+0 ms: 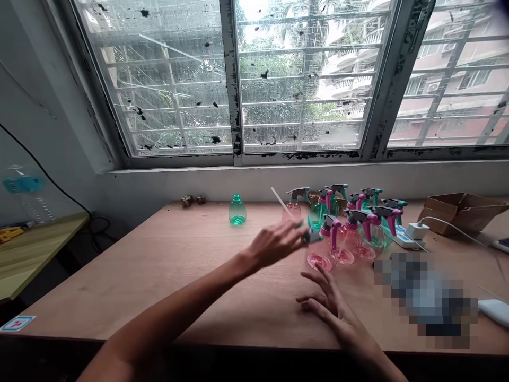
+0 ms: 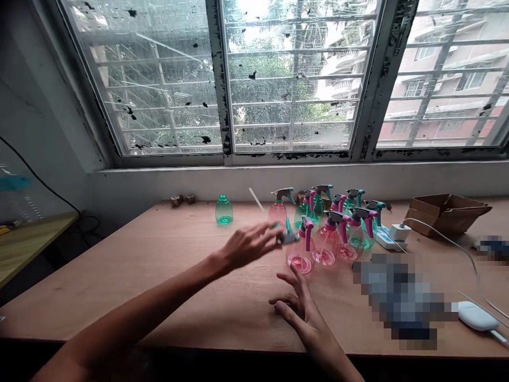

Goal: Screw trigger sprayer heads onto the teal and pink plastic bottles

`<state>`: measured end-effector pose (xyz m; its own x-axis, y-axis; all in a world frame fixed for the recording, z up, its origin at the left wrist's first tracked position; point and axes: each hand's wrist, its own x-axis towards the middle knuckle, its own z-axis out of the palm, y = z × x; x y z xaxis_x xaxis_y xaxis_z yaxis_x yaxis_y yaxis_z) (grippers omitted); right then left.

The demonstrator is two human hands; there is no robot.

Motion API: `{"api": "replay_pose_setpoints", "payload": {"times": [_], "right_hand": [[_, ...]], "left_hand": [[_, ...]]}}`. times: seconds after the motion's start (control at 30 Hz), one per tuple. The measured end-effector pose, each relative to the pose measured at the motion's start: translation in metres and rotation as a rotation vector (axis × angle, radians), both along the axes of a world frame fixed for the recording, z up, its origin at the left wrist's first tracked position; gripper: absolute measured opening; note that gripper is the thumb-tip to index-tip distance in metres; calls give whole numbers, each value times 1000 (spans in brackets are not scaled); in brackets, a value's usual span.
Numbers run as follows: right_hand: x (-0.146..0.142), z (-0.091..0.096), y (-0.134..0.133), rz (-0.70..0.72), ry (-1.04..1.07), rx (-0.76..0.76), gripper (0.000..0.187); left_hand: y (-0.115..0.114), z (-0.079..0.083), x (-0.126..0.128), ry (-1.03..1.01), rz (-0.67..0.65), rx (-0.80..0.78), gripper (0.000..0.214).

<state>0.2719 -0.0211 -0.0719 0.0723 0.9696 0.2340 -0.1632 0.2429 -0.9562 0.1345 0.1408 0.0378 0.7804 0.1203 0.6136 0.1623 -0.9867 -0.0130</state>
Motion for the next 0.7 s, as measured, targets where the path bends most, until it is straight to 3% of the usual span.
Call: {"api": "replay_pose_setpoints", "payload": {"times": [0.1,0.17,0.27,0.33,0.4,0.47,0.57,0.7], "right_hand": [[-1,-7,4,-98,45,15,89],[-1,-12,5,-127,69,33,92],[1,-15,6,-106,76,51,79],[3,-15,5,-104,70,53,70],[4,-13,4,-115,70,46,65],[4,-9,3,-108,74,27,63],[3,-5,2,-84,70,3,67],[4,-3,-1,-60,50,-16,61]], "left_hand": [[-46,-22,-21,122,-12,88,31],[-73,-28,-29,222,7,180,33],[-97,-26,-39,262,0,111,32],[-98,-23,-48,264,-7,77,36],[-85,-22,-61,249,-79,148,40],[-57,-23,-73,147,-177,194,36],[4,-17,-86,-101,145,-5,49],[88,0,-82,-177,516,-163,56]]}}
